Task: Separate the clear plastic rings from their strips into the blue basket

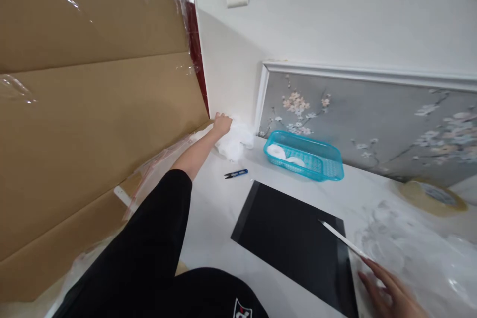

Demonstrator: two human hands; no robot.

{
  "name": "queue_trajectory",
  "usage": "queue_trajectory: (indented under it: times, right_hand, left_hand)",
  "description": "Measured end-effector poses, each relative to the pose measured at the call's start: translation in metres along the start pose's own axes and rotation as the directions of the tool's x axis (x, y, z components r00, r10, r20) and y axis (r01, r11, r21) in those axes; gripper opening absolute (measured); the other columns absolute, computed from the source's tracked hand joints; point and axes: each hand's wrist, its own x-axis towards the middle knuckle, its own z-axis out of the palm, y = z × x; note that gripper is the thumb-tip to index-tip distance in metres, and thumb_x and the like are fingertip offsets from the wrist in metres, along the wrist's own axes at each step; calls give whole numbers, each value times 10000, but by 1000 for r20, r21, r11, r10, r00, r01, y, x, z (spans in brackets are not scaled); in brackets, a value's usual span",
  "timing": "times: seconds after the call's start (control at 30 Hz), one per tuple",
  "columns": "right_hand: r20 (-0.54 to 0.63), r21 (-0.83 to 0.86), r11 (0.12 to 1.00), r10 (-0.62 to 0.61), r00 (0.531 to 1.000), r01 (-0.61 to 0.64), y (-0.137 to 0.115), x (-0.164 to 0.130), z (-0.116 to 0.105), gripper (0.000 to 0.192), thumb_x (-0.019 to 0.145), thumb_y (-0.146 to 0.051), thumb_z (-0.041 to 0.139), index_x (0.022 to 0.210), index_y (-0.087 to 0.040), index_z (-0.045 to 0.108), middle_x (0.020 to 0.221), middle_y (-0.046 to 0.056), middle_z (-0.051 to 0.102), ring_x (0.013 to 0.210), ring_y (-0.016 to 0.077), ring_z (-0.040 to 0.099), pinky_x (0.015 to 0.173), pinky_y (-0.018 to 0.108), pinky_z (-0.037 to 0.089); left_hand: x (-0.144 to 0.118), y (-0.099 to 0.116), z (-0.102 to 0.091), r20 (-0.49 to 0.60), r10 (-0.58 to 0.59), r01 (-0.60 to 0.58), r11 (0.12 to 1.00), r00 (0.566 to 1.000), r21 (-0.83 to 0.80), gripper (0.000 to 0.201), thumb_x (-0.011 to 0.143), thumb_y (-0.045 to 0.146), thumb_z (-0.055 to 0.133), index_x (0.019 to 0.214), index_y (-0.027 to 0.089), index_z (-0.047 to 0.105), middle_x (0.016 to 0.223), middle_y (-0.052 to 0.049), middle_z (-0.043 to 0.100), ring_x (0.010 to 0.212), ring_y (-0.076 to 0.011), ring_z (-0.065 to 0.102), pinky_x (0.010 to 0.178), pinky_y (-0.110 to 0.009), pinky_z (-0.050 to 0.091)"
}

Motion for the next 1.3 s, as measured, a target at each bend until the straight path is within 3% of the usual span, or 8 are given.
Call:
queue_trajectory:
  times: [0.13,0.4,0.5,0.6,0.7,0.77,1.1,1.3]
  right_hand:
    - [4,17,1000,-13,1000,13,0,4,4,539,831,-551,408,1142,-171,630,1144,154,662,1031,335,648,898,468,536]
    - [59,-120,985,130,990,-122,-21,17,2,580,886,-483,252,1139,-140,645,1122,157,647,1009,320,646,900,433,500]
    - [100,-186,962,219,971,-198,-31,17,-7,566,905,-479,229,1107,-166,655,1075,144,659,958,311,661,836,430,513]
    - [81,-255,923,317,945,-288,-37,16,-16,544,922,-450,224,1136,-175,640,1095,149,656,932,313,667,793,435,516]
    - [47,-277,904,351,935,-326,-39,14,-22,537,936,-410,217,1155,-154,636,1138,167,639,967,325,656,802,436,510]
    - [19,-267,903,353,935,-336,-39,12,-24,528,940,-399,227,1155,-146,638,1148,171,636,1001,326,645,816,432,507]
    - [-37,-167,911,376,926,-376,-37,8,-20,603,913,-530,246,1244,-156,584,1251,181,570,1104,373,588,873,480,498]
    - [-91,-69,931,352,932,-358,-21,2,-16,647,871,-604,285,1197,-150,612,1202,201,593,902,345,658,750,484,530]
  left_hand:
    - [5,-11,-26,-44,-15,15,1000,999,-3,297,930,358,581,1125,133,592,1184,-94,574,1114,-253,536,994,-493,384]
    - [35,-57,-118,-198,-67,49,995,978,-92,332,992,178,318,1231,51,510,1195,-177,562,1132,-271,510,960,-409,332]
    - [34,-40,-103,-103,70,-83,988,992,-130,379,922,295,541,1274,157,513,1196,-91,600,1055,-223,555,913,-315,364]
    - [13,-6,-58,-21,170,-171,976,985,-133,440,756,289,740,1165,200,604,1182,-68,623,1124,-262,517,997,-359,300]
    - [-12,23,-20,-17,166,-167,978,986,-126,220,797,185,673,1013,153,655,1074,-88,654,1130,-263,513,1060,-427,208]
    - [-22,30,-14,-43,132,-137,982,990,-129,127,877,200,591,970,137,651,1018,-80,654,1094,-245,533,1060,-450,219]
    - [-1,-32,-116,-239,-291,250,950,926,-190,267,956,340,546,1112,127,584,1131,-86,590,1039,-225,563,958,-469,409]
    - [-1,-46,-139,-285,-368,305,921,885,-242,256,949,312,567,1125,128,589,1155,-89,590,1053,-229,576,935,-457,458]
